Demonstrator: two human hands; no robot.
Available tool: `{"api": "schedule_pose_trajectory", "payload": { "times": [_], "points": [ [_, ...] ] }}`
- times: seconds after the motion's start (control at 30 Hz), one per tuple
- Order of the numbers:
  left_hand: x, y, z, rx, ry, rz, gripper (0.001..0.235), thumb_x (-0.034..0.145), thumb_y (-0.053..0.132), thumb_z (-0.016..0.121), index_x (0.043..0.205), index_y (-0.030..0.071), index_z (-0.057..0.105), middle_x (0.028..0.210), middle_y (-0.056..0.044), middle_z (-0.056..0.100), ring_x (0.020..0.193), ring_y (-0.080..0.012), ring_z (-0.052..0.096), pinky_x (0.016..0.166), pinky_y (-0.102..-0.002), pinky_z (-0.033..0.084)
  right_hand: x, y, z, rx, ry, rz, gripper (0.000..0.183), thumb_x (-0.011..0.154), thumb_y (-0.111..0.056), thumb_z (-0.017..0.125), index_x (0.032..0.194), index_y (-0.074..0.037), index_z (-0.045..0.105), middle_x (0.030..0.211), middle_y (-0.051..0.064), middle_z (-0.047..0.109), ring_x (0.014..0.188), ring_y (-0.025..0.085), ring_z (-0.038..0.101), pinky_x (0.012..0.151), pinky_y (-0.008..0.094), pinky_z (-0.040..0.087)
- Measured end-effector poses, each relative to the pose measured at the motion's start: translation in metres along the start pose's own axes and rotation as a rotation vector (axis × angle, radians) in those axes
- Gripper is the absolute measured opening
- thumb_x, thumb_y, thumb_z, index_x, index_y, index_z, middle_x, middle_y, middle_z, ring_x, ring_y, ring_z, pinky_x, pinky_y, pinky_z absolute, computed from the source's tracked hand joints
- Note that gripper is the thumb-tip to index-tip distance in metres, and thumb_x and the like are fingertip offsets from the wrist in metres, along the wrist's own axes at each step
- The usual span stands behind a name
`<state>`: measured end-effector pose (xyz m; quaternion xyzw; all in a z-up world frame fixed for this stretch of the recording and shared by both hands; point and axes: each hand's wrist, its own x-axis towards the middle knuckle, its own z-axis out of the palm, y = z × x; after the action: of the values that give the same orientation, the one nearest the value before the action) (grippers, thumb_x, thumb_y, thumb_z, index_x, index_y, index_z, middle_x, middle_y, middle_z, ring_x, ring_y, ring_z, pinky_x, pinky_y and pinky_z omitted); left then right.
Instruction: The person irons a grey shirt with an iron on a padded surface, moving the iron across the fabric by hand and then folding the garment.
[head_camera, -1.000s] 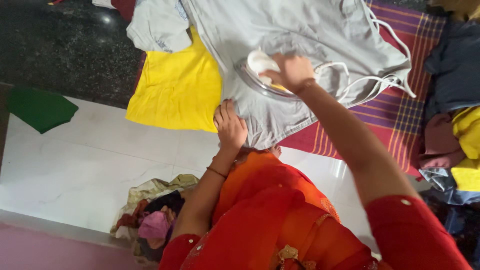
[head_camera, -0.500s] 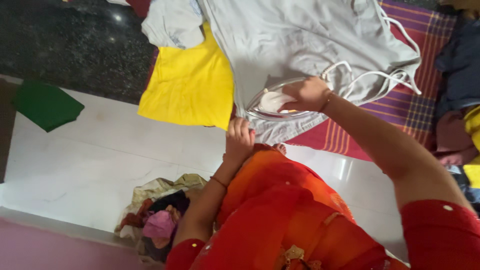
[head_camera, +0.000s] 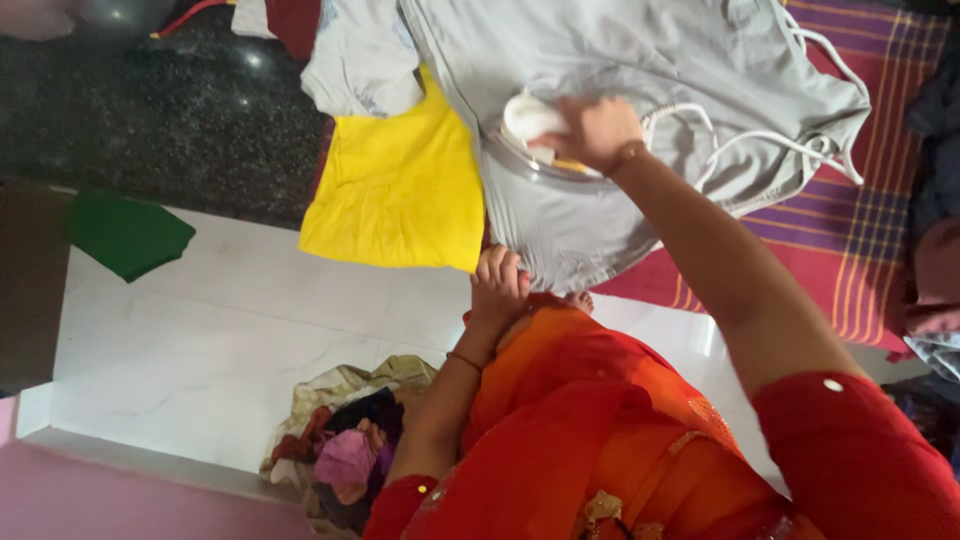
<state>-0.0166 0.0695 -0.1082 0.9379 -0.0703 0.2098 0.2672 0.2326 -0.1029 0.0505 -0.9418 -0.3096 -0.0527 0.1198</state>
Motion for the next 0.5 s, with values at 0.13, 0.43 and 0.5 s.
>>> {"api": "schedule_pose_trajectory", "payload": {
  "times": [0.13, 0.43, 0.5],
  "points": [
    [0.012, 0.009, -0.014, 0.035, 0.077, 0.021, 0.038, 0.091, 0.024, 0.062, 0.123, 0.003, 0.059, 0.133, -0.018, 0.059, 0.125, -0.0401, 0.053, 0.109, -0.052, 0.041, 0.015, 0.005, 0.001, 0.066, -0.012, 0.121, 0.060, 0.088, -0.070, 0.074, 0.100, -0.012, 0.071, 0.075, 0.013, 0.071, 0.067, 0.035, 0.070, 0.059, 0.047, 0.055],
    [0.064, 0.050, -0.044, -0.309, 0.087, -0.218, 0.029, 0.094, 0.005, 0.058, 0.123, 0.002, 0.058, 0.122, -0.019, 0.061, 0.117, -0.0417, 0.055, 0.108, -0.050, 0.040, -0.077, 0.023, -0.022, 0.120, -0.292, -0.001, 0.054, 0.085, -0.063, 0.075, 0.103, -0.013, 0.072, 0.081, 0.013, 0.073, 0.071, 0.037, 0.071, 0.065, 0.048, 0.056],
    [0.099, 0.036, -0.024, -0.382, 0.136, -0.283, 0.029, 0.095, 0.000, 0.056, 0.124, 0.004, 0.059, 0.122, -0.018, 0.063, 0.119, -0.0412, 0.058, 0.107, -0.048, 0.041, -0.104, 0.027, -0.034, 0.117, -0.339, -0.145, 0.050, 0.082, -0.060, 0.075, 0.102, -0.015, 0.072, 0.084, 0.010, 0.075, 0.072, 0.035, 0.072, 0.064, 0.047, 0.056]
  ]
}}
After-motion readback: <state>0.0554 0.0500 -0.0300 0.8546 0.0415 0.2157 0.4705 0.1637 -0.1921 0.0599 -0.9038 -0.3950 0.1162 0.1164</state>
